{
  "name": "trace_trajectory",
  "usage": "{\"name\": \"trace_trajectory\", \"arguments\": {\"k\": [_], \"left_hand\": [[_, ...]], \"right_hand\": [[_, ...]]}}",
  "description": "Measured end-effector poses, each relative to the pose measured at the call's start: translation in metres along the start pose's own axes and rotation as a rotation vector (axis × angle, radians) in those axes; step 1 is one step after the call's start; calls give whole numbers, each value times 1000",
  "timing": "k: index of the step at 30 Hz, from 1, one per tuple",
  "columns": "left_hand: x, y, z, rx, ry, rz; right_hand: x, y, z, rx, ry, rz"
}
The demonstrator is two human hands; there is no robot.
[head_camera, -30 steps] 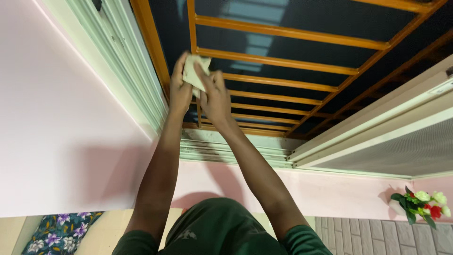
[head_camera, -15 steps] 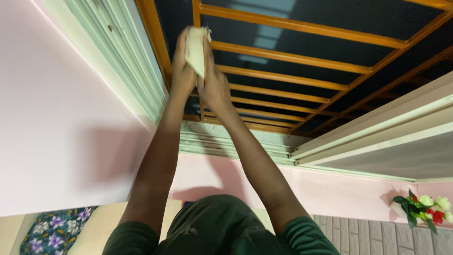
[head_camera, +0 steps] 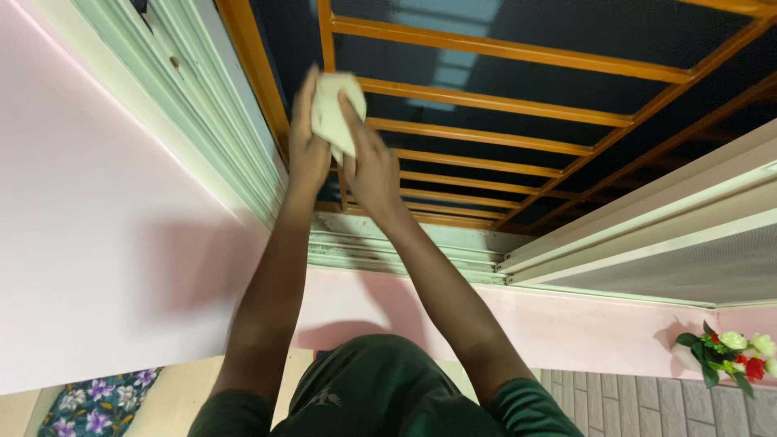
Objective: The person wipes the wooden slats and glass panes of a window using a cloth.
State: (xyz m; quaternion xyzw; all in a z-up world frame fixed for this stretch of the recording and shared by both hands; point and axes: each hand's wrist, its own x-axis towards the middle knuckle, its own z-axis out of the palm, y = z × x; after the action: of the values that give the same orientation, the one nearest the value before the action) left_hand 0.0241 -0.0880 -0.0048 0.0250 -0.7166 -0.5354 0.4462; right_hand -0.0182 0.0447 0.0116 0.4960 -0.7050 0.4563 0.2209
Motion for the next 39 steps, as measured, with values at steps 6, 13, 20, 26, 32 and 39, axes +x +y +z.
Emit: {"name": "trace_trajectory", "arguments": {"k": [6, 13, 20, 26, 32, 39], "left_hand": [[10, -12, -4, 5, -55, -19], [-86, -66, -7, 404, -119, -195], [-42, 39, 22, 573, 131, 247], [15, 61, 92, 903, -107, 498], [2, 53, 195, 836, -252, 345], [-10, 70, 325, 646, -421, 543]], "right_hand": [[-12, 22, 38, -137, -46, 119], [-110, 39, 53, -82, -501, 413], [-14, -5, -58, -336, -194, 179], [26, 42, -117, -607, 91, 78], [-24, 120, -162, -822, 124, 196], [-64, 161, -230, -741, 456, 372]]}}
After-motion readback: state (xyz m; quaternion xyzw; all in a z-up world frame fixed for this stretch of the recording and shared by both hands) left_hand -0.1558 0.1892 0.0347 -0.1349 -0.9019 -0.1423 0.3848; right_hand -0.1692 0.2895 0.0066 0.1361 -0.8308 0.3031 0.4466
